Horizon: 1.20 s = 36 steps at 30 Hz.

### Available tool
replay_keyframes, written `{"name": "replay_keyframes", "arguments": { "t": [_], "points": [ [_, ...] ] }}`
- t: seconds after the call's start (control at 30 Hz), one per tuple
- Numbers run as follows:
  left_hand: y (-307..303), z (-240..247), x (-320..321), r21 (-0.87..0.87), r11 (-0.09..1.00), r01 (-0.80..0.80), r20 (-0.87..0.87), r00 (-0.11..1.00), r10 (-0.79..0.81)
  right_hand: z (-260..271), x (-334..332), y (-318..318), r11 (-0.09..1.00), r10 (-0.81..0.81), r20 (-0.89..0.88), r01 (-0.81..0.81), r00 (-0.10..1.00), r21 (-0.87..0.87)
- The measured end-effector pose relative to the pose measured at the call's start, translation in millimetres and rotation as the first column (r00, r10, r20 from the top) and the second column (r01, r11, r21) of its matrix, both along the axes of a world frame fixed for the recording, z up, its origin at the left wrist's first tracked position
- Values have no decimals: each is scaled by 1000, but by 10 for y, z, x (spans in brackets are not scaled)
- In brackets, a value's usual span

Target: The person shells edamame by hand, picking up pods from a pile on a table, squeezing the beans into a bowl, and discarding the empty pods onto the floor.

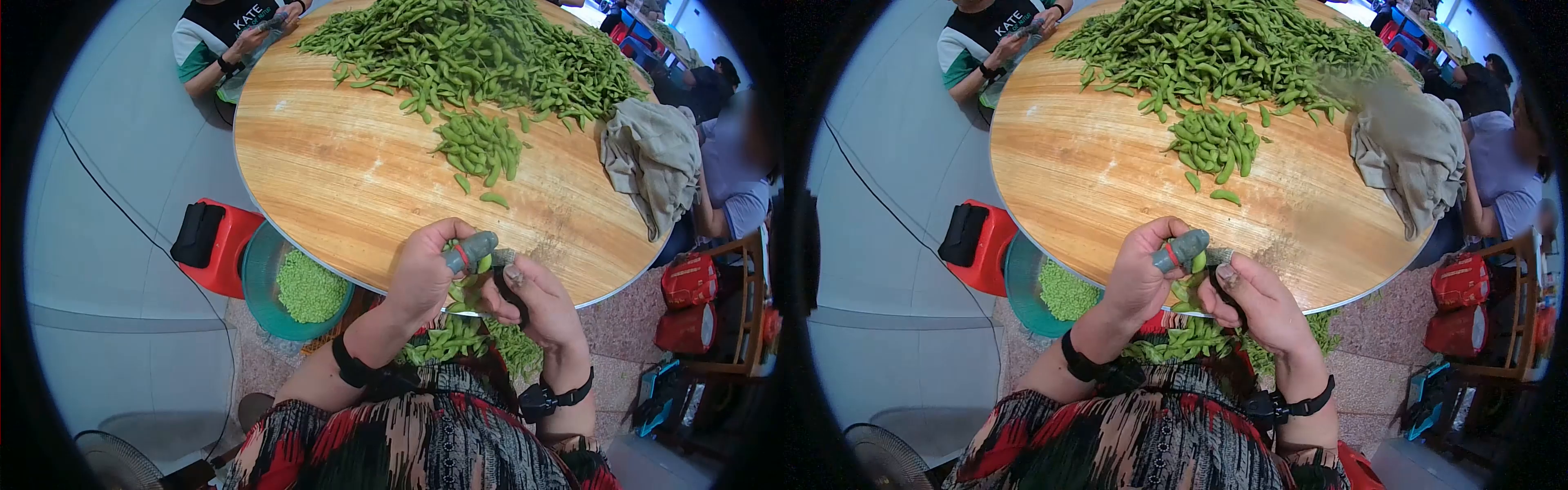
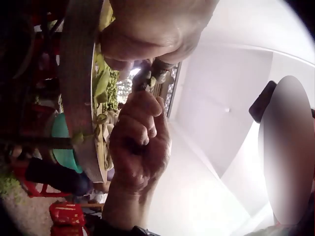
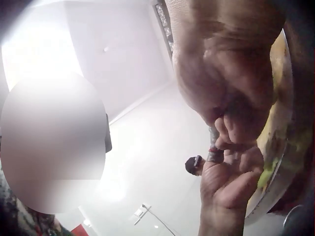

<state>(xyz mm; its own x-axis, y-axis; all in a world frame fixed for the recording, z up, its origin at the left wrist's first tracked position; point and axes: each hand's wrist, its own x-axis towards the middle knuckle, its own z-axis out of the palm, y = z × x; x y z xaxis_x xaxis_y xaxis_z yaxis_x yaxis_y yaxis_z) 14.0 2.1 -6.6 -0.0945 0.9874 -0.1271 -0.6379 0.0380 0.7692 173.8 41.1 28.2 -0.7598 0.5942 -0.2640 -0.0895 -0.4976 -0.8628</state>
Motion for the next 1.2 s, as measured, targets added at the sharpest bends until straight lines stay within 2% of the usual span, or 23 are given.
{"name": "replay_keyframes", "arguments": {
  "t": [0.13, 0.2, 0.23, 0.3, 0.33, 0.37, 0.4, 0.53, 0.57, 0.6, 0.63, 0.67, 0.7, 0.73, 0.8, 0.83, 0.97, 1.0, 1.03, 1.07, 1.13, 1.17, 1.2],
  "points": [
    [-19, 74, 64, -3, 1000, -31, -125, 992, 30, -76, 14, 20, 999, 8, 27, -9, 1000, 37],
    [-29, 53, 80, 38, 998, -46, -246, 968, 54, -96, 3, 5, 991, -23, 91, 10, 996, 135],
    [-36, 67, 81, 38, 998, -46, -245, 968, 54, -95, -1, -10, 991, -23, 92, 10, 995, 135],
    [-52, 118, 73, 80, 992, 96, -188, 979, -80, -81, -9, -36, 989, -58, 89, 45, 994, 139],
    [-44, 103, 46, 79, 992, 94, -186, 979, -78, -45, -5, -35, 990, -56, 91, 43, 994, 138],
    [-25, 79, 4, 89, 978, 187, 35, 981, -191, 13, 4, -33, 999, -36, 53, 36, 998, 0],
    [-10, 68, -32, 121, 954, 274, 250, 922, -296, 57, 8, -33, 990, -22, 13, 23, 1000, -138],
    [15, 117, -72, 125, 935, 333, 290, 889, -355, 69, -9, 1, 989, -25, 37, 30, 999, -147],
    [17, 143, -29, 78, 967, 241, 108, 963, -248, -19, -15, 45, 999, -52, 124, 50, 991, 18],
    [22, 155, 3, 50, 989, 138, -82, 988, -134, -72, -32, 80, 981, -91, 205, 53, 975, 185],
    [30, 131, 14, 80, 992, 99, -301, 951, -71, -83, -64, 91, 981, -91, 206, 52, 974, 187],
    [46, 98, 12, 82, 992, 97, -299, 952, -69, -87, -109, 94, 924, -160, 244, 59, 957, 378],
    [60, 62, 6, 96, 995, 24, -432, 902, 20, -94, -144, 106, 831, -234, 265, 51, 935, 554],
    [71, 34, -9, 120, 992, -46, -554, 826, 105, -113, -168, 149, 830, -234, 266, 50, 935, 555],
    [85, -22, -37, 136, 985, -104, -562, 811, 163, -144, -207, 272, 851, -251, 327, 46, 911, 524],
    [89, -37, -50, 150, 976, -160, -571, 791, 218, -133, -232, 320, 921, -172, 245, 67, 954, 383],
    [110, -32, -176, 156, 972, -176, -534, 813, 233, 7, -415, 423, 897, -180, 396, -14, 900, 442],
    [99, -46, -247, 111, 980, -166, -248, 950, 190, -13, -477, 541, 709, -275, 409, -104, 870, 698],
    [89, -55, -287, 72, 987, -143, 66, 988, 138, -22, -533, 634, 448, -369, 389, -205, 844, 870],
    [88, -56, -290, 71, 987, -144, 68, 988, 139, -11, -598, 686, 447, -368, 390, -207, 844, 870],
    [91, -52, -296, 15, 982, -186, 39, 982, 185, 8, -726, 737, 248, -517, 502, -440, 694, 863],
    [86, -81, -315, 15, 982, -190, 39, 981, 189, -77, -739, 750, 151, -498, 446, -432, 743, 889],
    [83, -122, -339, 70, 981, -180, 11, 984, 180, -56, -741, 732, 148, -496, 446, -434, 745, 889]
  ]
}}
